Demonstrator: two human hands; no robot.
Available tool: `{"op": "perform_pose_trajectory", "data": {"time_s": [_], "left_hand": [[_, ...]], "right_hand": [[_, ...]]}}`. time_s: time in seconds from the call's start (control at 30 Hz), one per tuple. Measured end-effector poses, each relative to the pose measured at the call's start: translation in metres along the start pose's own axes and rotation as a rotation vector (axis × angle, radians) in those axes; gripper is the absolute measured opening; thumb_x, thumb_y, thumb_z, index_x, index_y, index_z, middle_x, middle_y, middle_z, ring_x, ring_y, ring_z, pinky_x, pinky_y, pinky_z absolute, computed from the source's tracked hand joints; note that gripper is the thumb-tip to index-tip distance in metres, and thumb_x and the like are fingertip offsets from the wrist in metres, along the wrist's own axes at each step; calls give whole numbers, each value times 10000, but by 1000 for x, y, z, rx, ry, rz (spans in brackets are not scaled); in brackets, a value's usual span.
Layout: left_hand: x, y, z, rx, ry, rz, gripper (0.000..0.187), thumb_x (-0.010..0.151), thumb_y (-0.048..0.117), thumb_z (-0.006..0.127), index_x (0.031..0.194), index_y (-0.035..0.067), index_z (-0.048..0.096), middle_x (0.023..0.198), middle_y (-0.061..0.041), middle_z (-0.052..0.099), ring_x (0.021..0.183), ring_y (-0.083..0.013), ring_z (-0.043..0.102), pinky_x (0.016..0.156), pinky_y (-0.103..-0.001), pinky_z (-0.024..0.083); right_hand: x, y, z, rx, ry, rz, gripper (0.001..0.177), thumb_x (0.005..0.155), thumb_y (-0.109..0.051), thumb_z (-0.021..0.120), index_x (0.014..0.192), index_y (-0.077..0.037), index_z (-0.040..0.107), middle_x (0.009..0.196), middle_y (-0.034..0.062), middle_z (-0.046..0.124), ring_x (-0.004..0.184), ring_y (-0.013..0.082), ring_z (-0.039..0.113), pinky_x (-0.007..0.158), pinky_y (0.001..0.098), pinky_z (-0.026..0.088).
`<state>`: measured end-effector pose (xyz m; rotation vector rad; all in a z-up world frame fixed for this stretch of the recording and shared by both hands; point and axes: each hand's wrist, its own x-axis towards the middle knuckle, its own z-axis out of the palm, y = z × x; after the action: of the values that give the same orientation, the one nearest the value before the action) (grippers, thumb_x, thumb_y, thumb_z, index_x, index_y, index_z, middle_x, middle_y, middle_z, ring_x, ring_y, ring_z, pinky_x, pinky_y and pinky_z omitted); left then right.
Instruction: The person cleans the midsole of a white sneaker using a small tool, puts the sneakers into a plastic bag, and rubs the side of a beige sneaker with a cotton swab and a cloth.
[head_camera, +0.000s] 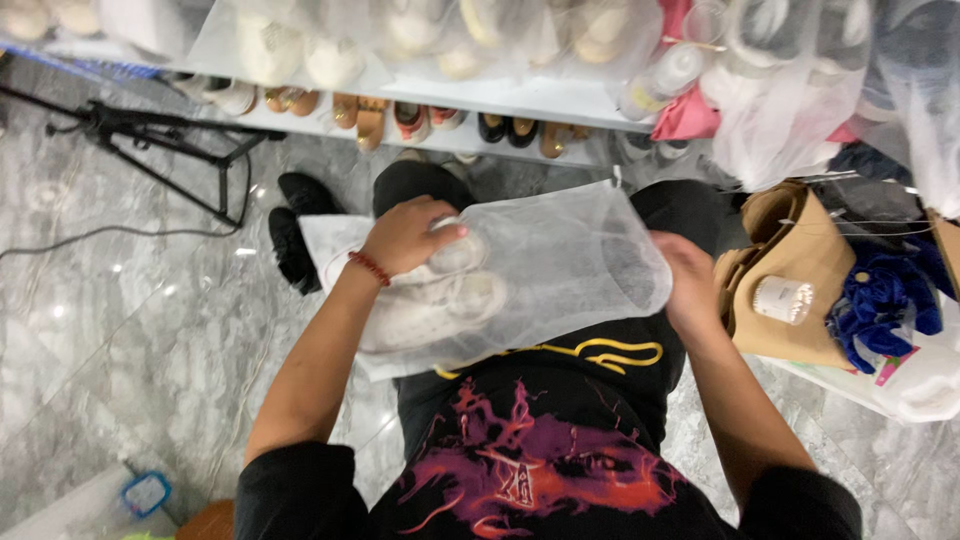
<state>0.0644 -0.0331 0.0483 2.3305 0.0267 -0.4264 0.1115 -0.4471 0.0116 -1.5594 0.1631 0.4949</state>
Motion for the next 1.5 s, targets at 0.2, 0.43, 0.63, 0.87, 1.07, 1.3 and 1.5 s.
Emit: {"op": "perform_pose_trajectory", "data": {"time_s": [0.2,0.43,0.63,0.87,1.07,1.3,1.5], "left_hand": [[11,-1,-7,-122,-92,-81,534,882,526,664,1122,56,742,1052,-135,679,912,-279,682,802,-388,542],[53,15,-16,-155,-305,-158,558,876,523,685,1137,31,675,982,-126,715,858,-208,661,746,-347,516],[90,-5,3,-82,-370,29,374,889,317,732,958,-50,720,769,-106,633,713,-187,582,681,-361,461],[89,30,-35,-769,-452,148,417,818,230,771,1177,74,627,988,95,720,923,-16,644,818,-202,510],[111,111,-1,-524,-404,201,276,913,218,786,1098,15,753,811,23,701,723,-54,568,648,-236,468],[97,112,26,-675,-279,271,174,969,183,742,980,9,737,814,72,657,723,-4,539,633,-189,468],[93,115,32,-714,-269,305,156,981,163,714,982,7,715,831,69,656,752,9,541,644,-183,445]], "right_hand": [[-40,-5,0,476,-130,419,808,874,-681,430,1505,-176,439,1559,64,470,1395,272,458,1086,514,341],[0,42,9,536,-151,441,454,966,-225,642,1382,-63,562,1291,103,632,1124,239,650,944,417,555],[-22,27,-14,245,8,37,188,943,7,661,1122,47,703,1032,122,729,890,154,692,826,281,558],[-91,9,-15,-137,57,-193,178,903,90,661,1023,-5,753,966,51,737,801,65,626,696,205,489],[-102,14,-19,-218,-29,-250,165,877,87,674,987,-6,754,988,43,738,798,64,624,675,206,483],[-62,-84,-7,-438,88,-585,340,891,-69,766,1213,-10,674,1306,145,653,1164,168,635,954,295,525],[14,-152,41,-559,-264,-745,390,912,-126,792,1255,9,667,1162,155,724,1028,192,701,874,308,539]]}}
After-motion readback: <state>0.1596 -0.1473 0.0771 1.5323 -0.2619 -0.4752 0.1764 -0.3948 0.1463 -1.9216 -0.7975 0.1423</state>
